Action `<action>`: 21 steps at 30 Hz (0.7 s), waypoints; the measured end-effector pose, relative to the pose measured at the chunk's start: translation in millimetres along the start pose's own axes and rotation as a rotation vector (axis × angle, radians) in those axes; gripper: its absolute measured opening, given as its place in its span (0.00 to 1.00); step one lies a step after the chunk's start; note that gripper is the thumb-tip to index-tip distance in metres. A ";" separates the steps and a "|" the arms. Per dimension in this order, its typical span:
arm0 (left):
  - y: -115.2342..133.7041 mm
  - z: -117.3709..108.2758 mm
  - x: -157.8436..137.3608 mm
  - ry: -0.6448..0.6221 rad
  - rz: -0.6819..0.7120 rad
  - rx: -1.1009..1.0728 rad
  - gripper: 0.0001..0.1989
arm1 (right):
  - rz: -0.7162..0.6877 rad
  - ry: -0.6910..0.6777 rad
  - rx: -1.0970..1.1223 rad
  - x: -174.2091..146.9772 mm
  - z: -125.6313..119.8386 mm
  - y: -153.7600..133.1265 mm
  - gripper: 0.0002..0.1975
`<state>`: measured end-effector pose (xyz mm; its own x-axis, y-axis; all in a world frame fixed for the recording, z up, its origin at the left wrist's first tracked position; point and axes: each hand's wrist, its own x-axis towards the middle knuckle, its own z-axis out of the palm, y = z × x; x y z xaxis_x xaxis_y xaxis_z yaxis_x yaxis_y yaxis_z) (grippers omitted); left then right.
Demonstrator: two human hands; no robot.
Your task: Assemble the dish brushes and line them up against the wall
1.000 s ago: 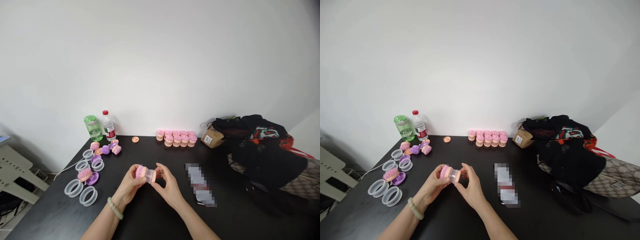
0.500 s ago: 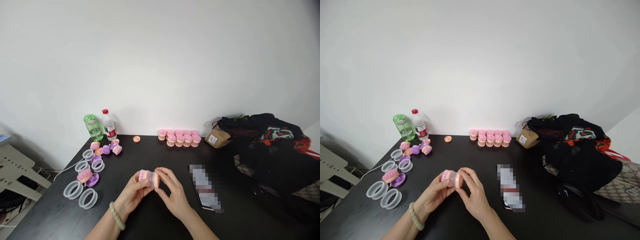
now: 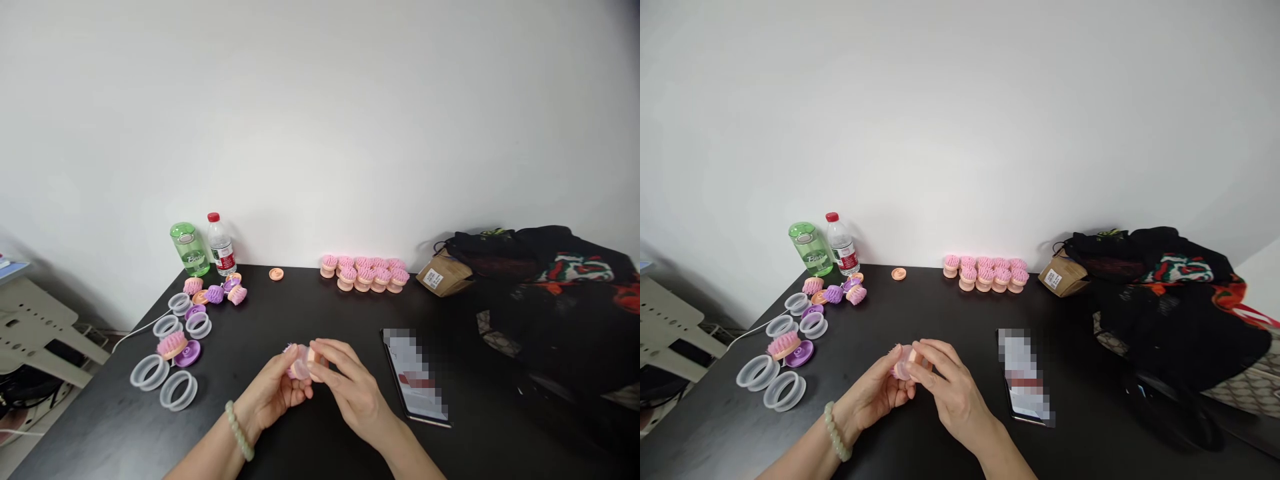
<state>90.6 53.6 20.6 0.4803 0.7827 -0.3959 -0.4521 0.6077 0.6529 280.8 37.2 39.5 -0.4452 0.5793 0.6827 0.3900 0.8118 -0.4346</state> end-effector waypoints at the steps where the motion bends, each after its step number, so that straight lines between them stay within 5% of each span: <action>1: 1.2 1.3 -1.2 -0.005 0.030 0.013 0.22 | 0.019 -0.002 -0.007 0.0 -0.6 -0.5 0.28; 8: 8.3 12.7 -11.2 -0.084 0.300 0.190 0.24 | 0.290 0.069 -0.040 3.4 -2.7 -6.9 0.08; 12: 6.9 13.5 -11.9 -0.055 0.459 0.333 0.26 | 0.597 0.044 0.130 4.2 5.4 -6.0 0.15; 16: 3.8 11.5 -13.0 0.038 0.717 0.638 0.19 | 1.009 0.012 0.666 3.9 16.1 -3.7 0.26; 19: 0.4 12.0 -15.4 0.076 0.805 0.784 0.16 | 1.097 0.056 0.929 5.3 17.0 -5.0 0.28; 21: -1.5 13.0 -16.6 0.063 0.759 0.736 0.26 | 1.034 0.114 0.953 6.1 15.2 -5.9 0.25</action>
<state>93.1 38.0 34.6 0.2136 0.9414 0.2612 -0.0403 -0.2587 0.9651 263.5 37.1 37.3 -0.2132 0.9636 -0.1613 -0.2114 -0.2067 -0.9553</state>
